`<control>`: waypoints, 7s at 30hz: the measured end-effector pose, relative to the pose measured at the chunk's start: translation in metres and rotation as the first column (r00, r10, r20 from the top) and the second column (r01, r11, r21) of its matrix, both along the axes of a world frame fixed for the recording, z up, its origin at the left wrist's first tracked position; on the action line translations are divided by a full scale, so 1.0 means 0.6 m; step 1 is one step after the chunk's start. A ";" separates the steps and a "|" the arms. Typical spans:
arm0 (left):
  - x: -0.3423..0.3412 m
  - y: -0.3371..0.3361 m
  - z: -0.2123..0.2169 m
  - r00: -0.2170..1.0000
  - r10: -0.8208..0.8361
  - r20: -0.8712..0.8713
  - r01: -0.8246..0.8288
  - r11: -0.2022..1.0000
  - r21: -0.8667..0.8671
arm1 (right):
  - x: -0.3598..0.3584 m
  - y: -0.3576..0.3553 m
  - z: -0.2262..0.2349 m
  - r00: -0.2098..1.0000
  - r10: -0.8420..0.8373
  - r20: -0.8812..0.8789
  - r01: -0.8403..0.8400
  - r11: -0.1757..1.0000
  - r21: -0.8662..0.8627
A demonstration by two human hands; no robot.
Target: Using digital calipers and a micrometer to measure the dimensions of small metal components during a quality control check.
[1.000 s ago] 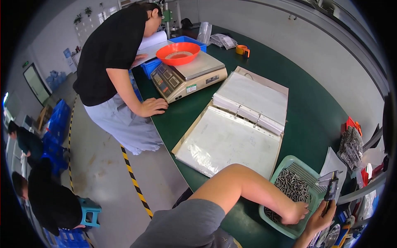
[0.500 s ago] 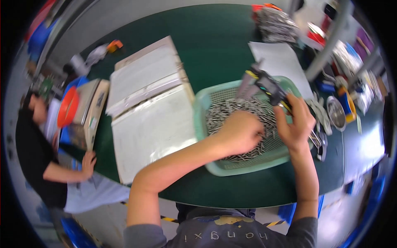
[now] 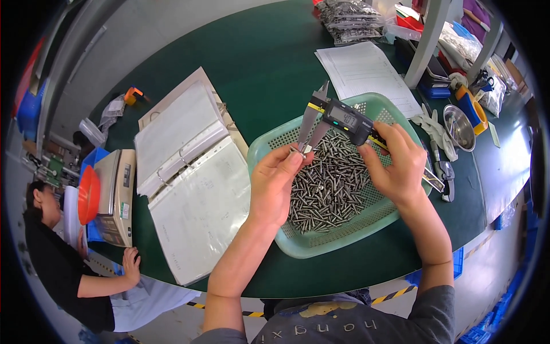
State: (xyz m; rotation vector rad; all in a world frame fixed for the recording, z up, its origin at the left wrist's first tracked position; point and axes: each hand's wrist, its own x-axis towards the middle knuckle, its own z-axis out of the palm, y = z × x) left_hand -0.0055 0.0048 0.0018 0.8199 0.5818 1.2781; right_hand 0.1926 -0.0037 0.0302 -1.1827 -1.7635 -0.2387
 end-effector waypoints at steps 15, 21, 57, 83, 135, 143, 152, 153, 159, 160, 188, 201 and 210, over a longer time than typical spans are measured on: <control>-0.005 -0.001 -0.006 0.999 0.048 0.009 -0.049 0.995 0.082 | -0.002 0.000 0.000 1.000 0.013 0.010 -0.012 0.998 -0.061; -0.006 -0.004 -0.005 0.998 0.049 -0.035 -0.044 0.991 0.129 | 0.002 -0.004 0.005 1.000 -0.011 0.027 0.012 0.999 -0.045; 0.005 -0.009 -0.001 0.997 0.071 -0.039 -0.064 0.985 0.163 | 0.000 -0.008 0.007 0.998 -0.028 0.055 0.034 0.994 -0.104; 0.056 0.023 0.044 0.063 0.580 -0.812 0.516 0.678 0.524 | 0.100 0.028 0.071 0.959 -0.222 -0.175 0.239 0.968 0.082; -0.013 -0.007 -0.009 0.996 -0.093 0.017 0.091 0.994 0.063 | 0.001 -0.001 0.018 0.999 0.036 0.014 -0.032 0.973 -0.230; -0.007 -0.006 -0.008 0.999 0.041 0.022 -0.042 0.999 0.025 | 0.010 0.001 0.019 0.999 -0.026 0.041 0.034 0.977 -0.209; -0.009 -0.004 -0.017 0.992 0.115 0.047 -0.120 0.986 0.114 | 0.001 0.003 0.019 0.998 0.054 0.030 -0.048 0.981 -0.190; -0.009 -0.006 -0.016 0.992 0.114 0.045 -0.118 0.987 0.113 | -0.001 0.002 0.018 0.997 0.076 0.021 -0.070 0.978 -0.198; -0.015 -0.010 -0.013 0.997 0.080 0.022 -0.082 0.993 0.087 | -0.004 0.001 0.014 0.995 0.092 0.032 -0.085 0.979 -0.185; -0.016 -0.010 -0.013 0.997 0.075 0.026 -0.077 0.992 0.095 | -0.005 0.000 0.014 0.995 0.091 0.031 -0.084 0.979 -0.186; -0.034 -0.048 0.006 0.735 0.477 -0.482 -0.017 0.723 0.690 | 0.101 0.057 0.012 0.970 -0.190 0.154 0.236 0.891 -0.388; -0.368 0.020 -0.086 0.830 0.487 -0.272 -0.311 0.808 0.501 | -0.162 0.248 0.044 0.962 0.207 0.177 -0.100 0.872 -0.479; -0.400 -0.145 -0.034 0.638 0.754 -0.156 -0.546 0.585 0.599 | -0.522 0.123 0.080 0.818 0.246 0.519 0.060 0.862 -0.503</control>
